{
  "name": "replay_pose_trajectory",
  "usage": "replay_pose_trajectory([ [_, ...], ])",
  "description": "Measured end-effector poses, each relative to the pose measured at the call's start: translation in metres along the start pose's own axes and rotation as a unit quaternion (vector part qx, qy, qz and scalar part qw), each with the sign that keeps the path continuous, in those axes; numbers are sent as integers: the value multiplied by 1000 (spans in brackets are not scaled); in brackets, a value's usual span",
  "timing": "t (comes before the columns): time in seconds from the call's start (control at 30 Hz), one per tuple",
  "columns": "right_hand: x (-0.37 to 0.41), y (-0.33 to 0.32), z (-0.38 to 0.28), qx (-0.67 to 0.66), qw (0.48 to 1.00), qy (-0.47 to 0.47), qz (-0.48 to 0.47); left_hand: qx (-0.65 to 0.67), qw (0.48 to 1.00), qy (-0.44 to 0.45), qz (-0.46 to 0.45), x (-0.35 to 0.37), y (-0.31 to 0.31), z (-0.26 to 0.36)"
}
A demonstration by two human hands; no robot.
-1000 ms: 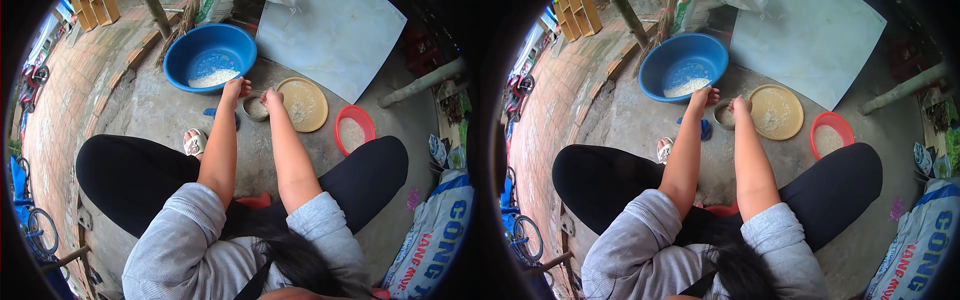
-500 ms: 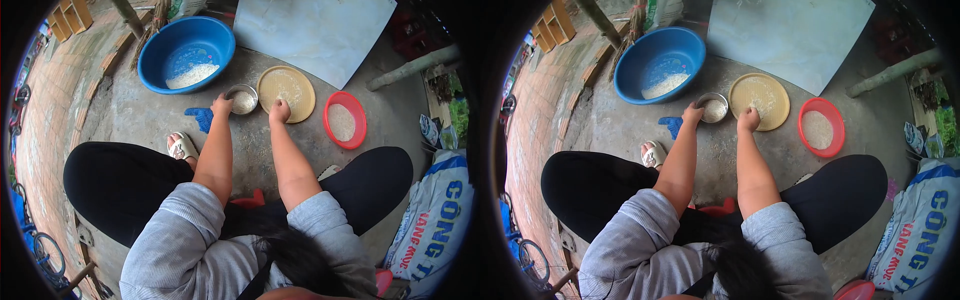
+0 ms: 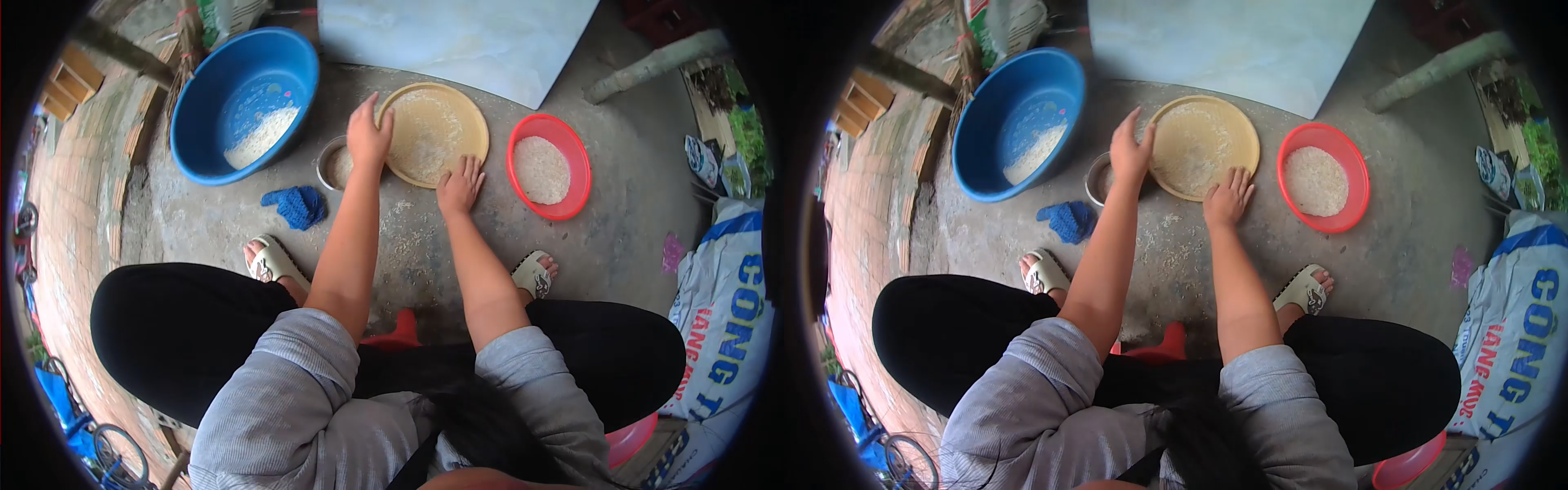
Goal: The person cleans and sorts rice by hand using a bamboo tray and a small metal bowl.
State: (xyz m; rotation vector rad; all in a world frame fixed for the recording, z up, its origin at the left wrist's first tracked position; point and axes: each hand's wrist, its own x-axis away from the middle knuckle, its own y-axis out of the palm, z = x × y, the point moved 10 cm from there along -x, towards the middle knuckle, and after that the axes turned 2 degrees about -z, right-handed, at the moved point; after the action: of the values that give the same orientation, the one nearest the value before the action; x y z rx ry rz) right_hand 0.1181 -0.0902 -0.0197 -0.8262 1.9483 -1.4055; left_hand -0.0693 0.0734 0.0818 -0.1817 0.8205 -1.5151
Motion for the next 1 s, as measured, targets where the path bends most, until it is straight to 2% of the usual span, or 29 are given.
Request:
replay_pose_trajectory([
  [0.07,2,3,6,-16,1000,4,4,-22,993,-9,-117,14,60,4],
  [0.1,3,5,7,-30,1000,-6,3,-18,992,-1,-125,21,78,4],
  [0.17,3,6,12,-31,1000,1,-4,-85,973,48,-209,47,123,8],
  [0.23,3,0,16,-55,998,7,18,-44,966,37,-254,67,147,8],
  [0.3,1,-1,22,-73,997,24,8,-132,935,154,-292,80,165,27],
  [0.33,1,-3,22,-95,995,22,18,-98,935,157,-301,79,174,30],
  [0.47,-10,-7,14,-131,989,36,59,-113,930,180,-301,64,196,38],
  [0.53,-22,-11,11,-133,987,47,81,-146,934,180,-273,59,200,38],
  [0.57,-31,-15,4,-180,979,17,91,-145,933,176,-278,58,206,38],
  [0.63,-43,-13,-3,-226,969,-14,96,-176,952,132,-211,42,204,30],
  [0.7,-54,-2,0,-243,967,23,77,-180,956,109,-206,31,209,26],
  [0.73,-54,9,6,-219,972,67,46,-176,958,107,-201,26,211,26],
  [0.77,-52,13,6,-220,972,69,43,-172,960,104,-197,22,211,26],
  [0.83,-48,3,-8,-136,987,3,89,-161,960,129,-187,15,217,27],
  [0.9,-47,5,-4,-145,985,27,89,-147,961,154,-176,5,219,30],
  [0.97,-46,6,0,-150,984,50,87,-30,963,161,-212,-1,222,34],
  [1.0,-46,5,-1,-143,984,47,95,-34,969,185,-159,-6,212,41],
])
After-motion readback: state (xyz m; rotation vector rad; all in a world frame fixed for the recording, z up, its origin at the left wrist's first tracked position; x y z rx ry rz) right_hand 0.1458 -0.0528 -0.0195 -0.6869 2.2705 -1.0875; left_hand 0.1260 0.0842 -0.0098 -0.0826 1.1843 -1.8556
